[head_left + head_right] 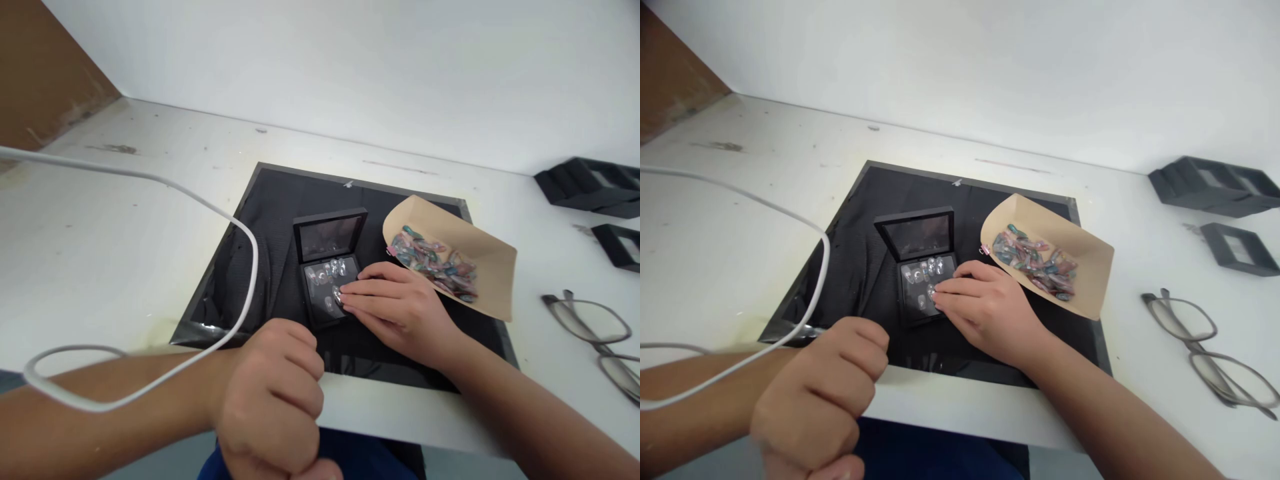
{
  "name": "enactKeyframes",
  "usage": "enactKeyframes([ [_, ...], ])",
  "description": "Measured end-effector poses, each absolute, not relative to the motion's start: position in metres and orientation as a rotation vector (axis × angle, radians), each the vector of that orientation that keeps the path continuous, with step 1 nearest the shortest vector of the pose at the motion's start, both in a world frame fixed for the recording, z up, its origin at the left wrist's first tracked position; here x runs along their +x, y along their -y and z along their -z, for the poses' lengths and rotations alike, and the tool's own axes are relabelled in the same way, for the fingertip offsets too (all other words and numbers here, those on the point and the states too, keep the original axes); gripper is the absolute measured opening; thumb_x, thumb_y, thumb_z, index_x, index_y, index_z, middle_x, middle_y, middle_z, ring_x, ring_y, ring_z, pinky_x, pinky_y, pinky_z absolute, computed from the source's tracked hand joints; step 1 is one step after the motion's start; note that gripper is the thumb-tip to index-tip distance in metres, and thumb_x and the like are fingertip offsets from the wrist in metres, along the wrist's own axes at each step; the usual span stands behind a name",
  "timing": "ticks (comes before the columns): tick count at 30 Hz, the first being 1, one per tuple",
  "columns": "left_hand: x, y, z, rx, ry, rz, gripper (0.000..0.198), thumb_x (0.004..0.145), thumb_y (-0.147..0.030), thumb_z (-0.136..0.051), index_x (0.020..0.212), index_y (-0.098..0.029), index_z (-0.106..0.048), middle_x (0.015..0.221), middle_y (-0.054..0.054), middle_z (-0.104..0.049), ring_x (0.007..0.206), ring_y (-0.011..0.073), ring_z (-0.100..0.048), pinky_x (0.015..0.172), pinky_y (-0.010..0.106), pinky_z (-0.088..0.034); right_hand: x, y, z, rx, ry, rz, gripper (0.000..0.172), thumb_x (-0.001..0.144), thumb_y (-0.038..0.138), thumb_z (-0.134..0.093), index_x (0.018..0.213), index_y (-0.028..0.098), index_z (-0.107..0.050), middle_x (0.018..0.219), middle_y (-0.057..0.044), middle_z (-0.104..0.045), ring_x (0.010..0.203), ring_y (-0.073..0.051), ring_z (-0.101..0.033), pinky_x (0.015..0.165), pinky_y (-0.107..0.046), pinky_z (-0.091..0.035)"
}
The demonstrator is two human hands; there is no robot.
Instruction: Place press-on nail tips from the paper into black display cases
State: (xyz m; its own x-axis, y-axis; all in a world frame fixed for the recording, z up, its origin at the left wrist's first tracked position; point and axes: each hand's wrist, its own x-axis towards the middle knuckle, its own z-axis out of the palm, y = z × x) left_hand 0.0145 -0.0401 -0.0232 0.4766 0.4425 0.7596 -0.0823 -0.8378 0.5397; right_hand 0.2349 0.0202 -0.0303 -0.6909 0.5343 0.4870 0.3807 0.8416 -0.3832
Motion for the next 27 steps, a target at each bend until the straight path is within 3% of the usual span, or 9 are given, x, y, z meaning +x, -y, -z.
enactKeyframes([
  [6,0.011,0.039,0.032,2.306,-0.107,-1.218,0.036,0.082,-0.019,-0.057,0.054,-0.021,-0.035,0.048,-0.006,-0.036,0.04,0.0105,-0.037,0.043,0.034,-0.026,0.232,-0.018,0.035,-0.643,2.434,-0.35,0.016,0.09,0.014,-0.067,0.101,0.019,-0.077,0.105,-0.004,-0.08,0.096,-0.023,-0.067,0.081,-0.041,-0.061],
  [14,0.018,0.048,0.043,2.321,0.046,-1.205,0.05,0.075,-0.029,-0.071,0.054,-0.02,-0.026,0.048,-0.007,-0.028,0.039,0.0091,-0.037,0.042,0.031,-0.024,0.231,-0.014,0.033,-0.664,2.49,-0.326,0.017,0.092,0.017,-0.065,0.104,0.019,-0.076,0.106,-0.007,-0.079,0.097,-0.023,-0.067,0.081,-0.042,-0.06],
  [20,0.017,0.045,0.024,2.427,-0.572,-1.215,0.038,0.082,-0.017,-0.06,0.052,-0.019,-0.036,0.046,-0.005,-0.033,0.043,0.0106,-0.028,0.046,0.035,-0.015,0.232,-0.014,0.035,-0.674,2.501,-0.372,0.021,0.092,0.016,-0.063,0.109,0.02,-0.074,0.109,-0.007,-0.077,0.1,-0.025,-0.066,0.082,-0.043,-0.059],
  [23,0.016,0.04,0.017,2.317,-0.793,-1.139,0.035,0.085,-0.013,-0.057,0.056,-0.019,-0.039,0.048,-0.006,-0.035,0.046,0.0096,-0.029,0.048,0.033,-0.02,0.231,-0.013,0.033,-0.681,2.516,-0.325,0.024,0.093,0.017,-0.062,0.115,0.018,-0.071,0.109,-0.008,-0.077,0.098,-0.024,-0.065,0.081,-0.042,-0.058],
  [27,0.013,0.034,0.012,2.345,-0.823,-1.052,0.019,0.086,-0.014,-0.06,0.068,-0.018,-0.054,0.057,-0.003,-0.05,0.053,0.0108,-0.039,0.052,0.03,-0.03,0.233,-0.009,0.019,-0.7,2.587,0.046,0.025,0.093,0.019,-0.062,0.117,0.017,-0.071,0.104,-0.007,-0.078,0.087,-0.023,-0.066,0.073,-0.04,-0.054],
])
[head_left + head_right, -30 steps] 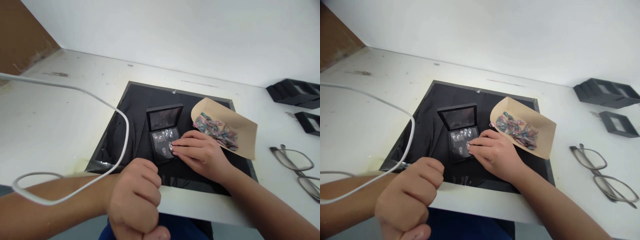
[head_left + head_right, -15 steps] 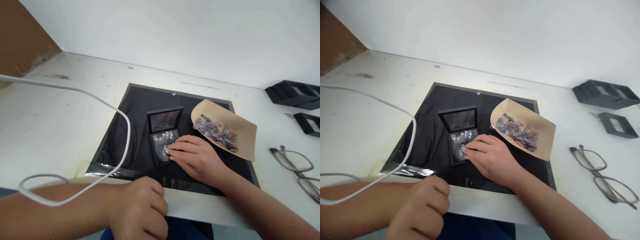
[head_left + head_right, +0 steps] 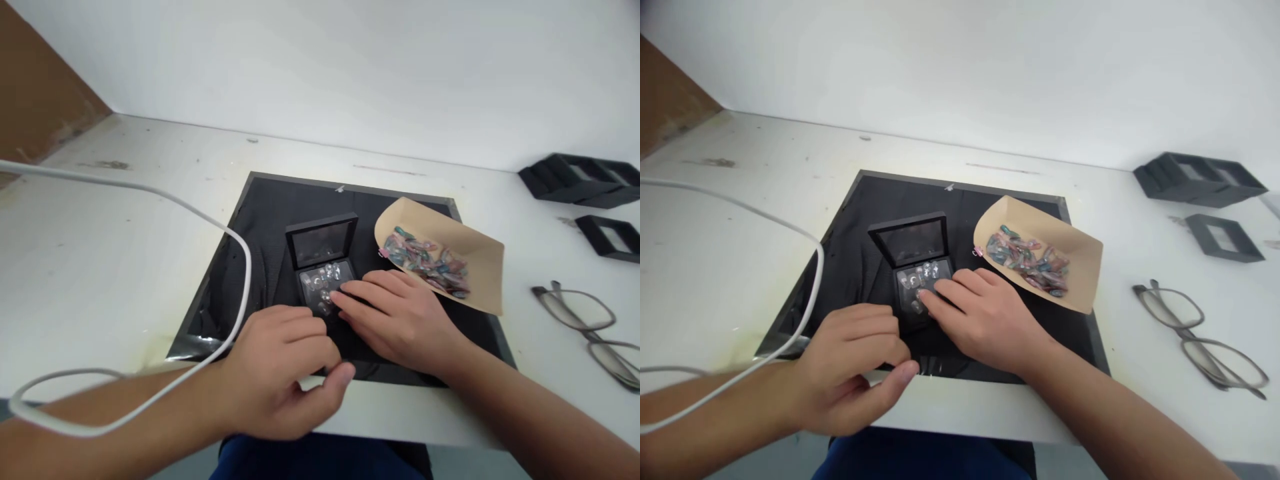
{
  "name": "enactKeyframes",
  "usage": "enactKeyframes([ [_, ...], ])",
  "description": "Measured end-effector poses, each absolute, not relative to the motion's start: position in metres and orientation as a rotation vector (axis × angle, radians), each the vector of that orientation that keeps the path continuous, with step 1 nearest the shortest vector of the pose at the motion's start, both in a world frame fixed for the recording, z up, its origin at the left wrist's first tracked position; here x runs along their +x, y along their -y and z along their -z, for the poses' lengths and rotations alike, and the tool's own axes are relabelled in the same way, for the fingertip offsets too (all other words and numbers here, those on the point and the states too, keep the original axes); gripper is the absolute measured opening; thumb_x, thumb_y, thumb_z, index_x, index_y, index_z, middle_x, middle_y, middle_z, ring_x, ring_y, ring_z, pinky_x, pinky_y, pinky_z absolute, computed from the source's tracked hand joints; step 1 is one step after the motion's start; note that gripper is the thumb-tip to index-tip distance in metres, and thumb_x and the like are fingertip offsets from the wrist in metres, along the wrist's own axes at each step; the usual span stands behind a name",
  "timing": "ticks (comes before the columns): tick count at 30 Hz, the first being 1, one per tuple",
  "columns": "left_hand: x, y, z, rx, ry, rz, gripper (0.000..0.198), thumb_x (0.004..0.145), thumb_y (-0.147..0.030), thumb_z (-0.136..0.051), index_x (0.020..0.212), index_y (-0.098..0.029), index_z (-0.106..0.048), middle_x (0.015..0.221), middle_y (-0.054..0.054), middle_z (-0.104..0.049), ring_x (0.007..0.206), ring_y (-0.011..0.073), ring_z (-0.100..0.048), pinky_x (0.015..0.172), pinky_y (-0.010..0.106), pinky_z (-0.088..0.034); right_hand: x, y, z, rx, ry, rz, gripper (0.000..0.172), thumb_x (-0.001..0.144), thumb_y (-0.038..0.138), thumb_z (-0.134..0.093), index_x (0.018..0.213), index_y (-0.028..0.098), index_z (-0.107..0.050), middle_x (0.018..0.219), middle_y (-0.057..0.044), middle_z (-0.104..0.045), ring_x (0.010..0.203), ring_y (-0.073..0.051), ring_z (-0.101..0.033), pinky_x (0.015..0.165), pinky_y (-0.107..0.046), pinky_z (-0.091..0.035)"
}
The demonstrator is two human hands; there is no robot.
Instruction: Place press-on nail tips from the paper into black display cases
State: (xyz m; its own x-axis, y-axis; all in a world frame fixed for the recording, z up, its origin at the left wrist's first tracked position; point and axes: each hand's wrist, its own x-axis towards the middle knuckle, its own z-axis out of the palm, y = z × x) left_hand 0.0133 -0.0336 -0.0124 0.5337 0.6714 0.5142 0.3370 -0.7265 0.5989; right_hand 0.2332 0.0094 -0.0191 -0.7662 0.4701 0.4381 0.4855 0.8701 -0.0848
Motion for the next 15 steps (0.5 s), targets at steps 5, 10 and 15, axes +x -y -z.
enactKeyframes([
  [5,0.014,0.032,0.011,2.371,-0.542,-1.0,0.007,0.08,-0.011,-0.06,0.081,-0.015,-0.065,0.074,0.004,-0.06,0.063,0.0145,-0.05,0.057,0.031,-0.041,0.273,-0.022,-0.006,-1.008,2.319,0.325,0.023,0.089,0.025,-0.07,0.111,0.026,-0.073,0.104,-0.005,-0.078,0.09,-0.023,-0.068,0.08,-0.038,-0.053],
  [10,0.013,0.033,0.014,2.434,-0.345,-0.884,0.027,0.076,-0.003,-0.054,0.096,-0.015,-0.066,0.078,0.005,-0.065,0.064,0.0166,-0.053,0.058,0.033,-0.043,0.345,-0.049,-0.015,-1.732,2.029,0.027,0.026,0.085,0.043,-0.07,0.104,0.026,-0.078,0.106,-0.007,-0.077,0.093,-0.028,-0.069,0.065,-0.037,-0.051],
  [15,0.009,0.031,0.01,2.48,-0.309,-0.905,0.022,0.086,-0.005,-0.051,0.094,-0.016,-0.068,0.07,0.002,-0.064,0.06,0.016,-0.053,0.059,0.033,-0.045,0.367,-0.058,-0.013,-1.885,2.25,-0.404,0.028,0.085,0.047,-0.067,0.108,0.035,-0.079,0.1,-0.001,-0.077,0.08,-0.024,-0.068,0.065,-0.038,-0.052],
])
